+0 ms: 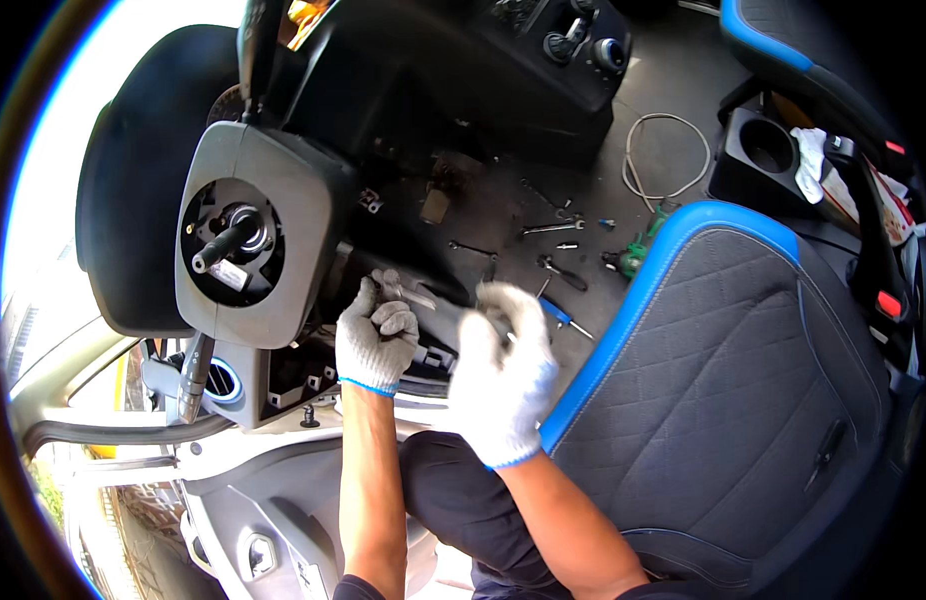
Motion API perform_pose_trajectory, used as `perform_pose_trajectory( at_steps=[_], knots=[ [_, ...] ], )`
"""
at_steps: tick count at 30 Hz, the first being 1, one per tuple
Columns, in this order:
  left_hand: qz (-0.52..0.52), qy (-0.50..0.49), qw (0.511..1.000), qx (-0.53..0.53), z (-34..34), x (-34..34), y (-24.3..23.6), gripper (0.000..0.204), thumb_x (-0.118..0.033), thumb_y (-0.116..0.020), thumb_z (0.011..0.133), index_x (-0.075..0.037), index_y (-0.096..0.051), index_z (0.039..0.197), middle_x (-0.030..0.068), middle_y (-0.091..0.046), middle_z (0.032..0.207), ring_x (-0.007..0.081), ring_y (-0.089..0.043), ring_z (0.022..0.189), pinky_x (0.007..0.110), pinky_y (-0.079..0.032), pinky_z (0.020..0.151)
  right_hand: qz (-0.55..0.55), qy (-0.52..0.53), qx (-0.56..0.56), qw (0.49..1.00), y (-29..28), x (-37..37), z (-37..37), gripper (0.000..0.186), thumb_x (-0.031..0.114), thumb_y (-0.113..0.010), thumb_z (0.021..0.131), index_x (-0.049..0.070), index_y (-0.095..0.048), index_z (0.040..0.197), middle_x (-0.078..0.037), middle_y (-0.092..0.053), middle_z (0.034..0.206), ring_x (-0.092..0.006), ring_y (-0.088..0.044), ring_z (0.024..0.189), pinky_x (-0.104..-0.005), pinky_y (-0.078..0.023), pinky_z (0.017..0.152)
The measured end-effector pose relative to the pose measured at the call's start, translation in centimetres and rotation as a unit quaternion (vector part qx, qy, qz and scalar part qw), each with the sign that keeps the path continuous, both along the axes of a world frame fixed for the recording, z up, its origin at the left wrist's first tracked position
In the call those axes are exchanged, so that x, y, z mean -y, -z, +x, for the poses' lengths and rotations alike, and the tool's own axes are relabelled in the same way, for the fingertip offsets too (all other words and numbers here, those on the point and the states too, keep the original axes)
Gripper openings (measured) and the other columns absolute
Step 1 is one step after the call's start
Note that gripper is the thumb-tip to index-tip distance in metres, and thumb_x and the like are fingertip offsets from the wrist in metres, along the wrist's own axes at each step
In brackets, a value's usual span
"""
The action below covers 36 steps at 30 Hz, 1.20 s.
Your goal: The person removes a dashboard panel, disconnects wiring, and reattaches the panel inside a car. They then use a socket wrench to tighten bolts on the steering column area.
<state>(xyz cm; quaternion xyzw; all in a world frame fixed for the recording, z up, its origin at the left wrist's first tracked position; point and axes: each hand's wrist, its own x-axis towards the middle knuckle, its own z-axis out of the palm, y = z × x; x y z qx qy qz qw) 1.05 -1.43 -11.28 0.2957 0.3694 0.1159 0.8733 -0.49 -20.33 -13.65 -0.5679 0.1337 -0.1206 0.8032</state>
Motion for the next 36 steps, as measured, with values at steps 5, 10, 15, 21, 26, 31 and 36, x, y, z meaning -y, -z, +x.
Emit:
perform_pose_trajectory(
  at_steps=[5, 10, 15, 21, 26, 31, 36],
  knots=[
    [0.040, 0.046, 0.998, 0.026, 0.9, 5.8, -2.4, 0.025, -0.027, -0.057, 0.120, -0.008, -0.071, 0.113, 0.0111, -0.080, 0.109, 0.0063, -0.042, 0.059, 0.021, -0.035, 0.051, 0.432, -0.098, -0.195, 0.875, 3.5, 5.9, 0.1, 0.004, 0.005, -0.065, 0.103, 0.004, -0.068, 0.105, -0.002, -0.065, 0.081, -0.0072, -0.058, 0.063, -0.0222, -0.044, 0.055],
    [0.097, 0.052, 0.992, 0.056, -0.9, 7.1, -2.1, 0.026, -0.025, -0.052, 0.121, -0.007, -0.071, 0.122, 0.0133, -0.080, 0.119, 0.0044, -0.045, 0.060, 0.020, -0.040, 0.052, 0.481, -0.144, -0.206, 0.840, 2.5, 7.9, -0.3, 0.009, 0.006, -0.065, 0.104, 0.004, -0.069, 0.112, -0.002, -0.066, 0.086, -0.0075, -0.061, 0.068, -0.0218, -0.046, 0.055],
    [0.080, 0.024, 0.993, 0.078, -0.5, 10.9, -3.2, 0.031, -0.030, -0.050, 0.122, -0.006, -0.070, 0.121, 0.0049, -0.074, 0.111, 0.0015, -0.033, 0.053, 0.019, -0.033, 0.048, 0.506, -0.162, -0.211, 0.821, 2.3, 6.9, -0.5, 0.011, 0.004, -0.066, 0.105, 0.004, -0.068, 0.116, -0.003, -0.067, 0.092, -0.0079, -0.062, 0.075, -0.0228, -0.050, 0.064],
    [0.076, 0.012, 0.983, 0.167, 0.1, 11.0, -3.3, 0.033, -0.034, -0.047, 0.123, -0.007, -0.067, 0.126, 0.0052, -0.073, 0.116, 0.0014, -0.040, 0.056, 0.018, -0.036, 0.048, 0.513, -0.156, -0.236, 0.810, 3.3, 7.1, 0.1, 0.014, 0.003, -0.066, 0.105, 0.003, -0.068, 0.119, -0.004, -0.068, 0.096, -0.0091, -0.064, 0.078, -0.0237, -0.055, 0.069],
    [0.124, 0.074, 0.974, 0.174, -0.3, 10.7, -2.5, 0.041, -0.035, -0.041, 0.125, -0.001, -0.065, 0.129, 0.0093, -0.072, 0.119, 0.0050, -0.049, 0.062, 0.021, -0.044, 0.053, 0.513, -0.159, -0.250, 0.806, 3.3, 7.1, 0.2, 0.013, 0.005, -0.068, 0.105, 0.003, -0.068, 0.117, -0.004, -0.069, 0.098, -0.0093, -0.066, 0.082, -0.0246, -0.058, 0.074],
    [0.126, 0.097, 0.965, 0.206, -0.5, 10.6, -2.5, 0.040, -0.031, -0.043, 0.124, 0.001, -0.066, 0.130, 0.0106, -0.073, 0.122, 0.0057, -0.051, 0.065, 0.021, -0.045, 0.055, 0.516, -0.158, -0.274, 0.796, 3.0, 7.2, 0.6, 0.011, 0.006, -0.068, 0.105, 0.004, -0.068, 0.116, -0.003, -0.068, 0.096, -0.0097, -0.067, 0.081, -0.0238, -0.059, 0.072],
    [0.113, 0.114, 0.958, 0.239, -0.7, 10.1, -2.5, 0.038, -0.029, -0.044, 0.124, 0.001, -0.067, 0.131, 0.0116, -0.074, 0.127, 0.0060, -0.047, 0.065, 0.022, -0.044, 0.056, 0.545, -0.169, -0.283, 0.771, 3.3, 6.6, 0.6, 0.009, 0.009, -0.067, 0.107, 0.005, -0.068, 0.115, -0.003, -0.067, 0.091, -0.0089, -0.065, 0.071, -0.0220, -0.053, 0.058]
  ],
)
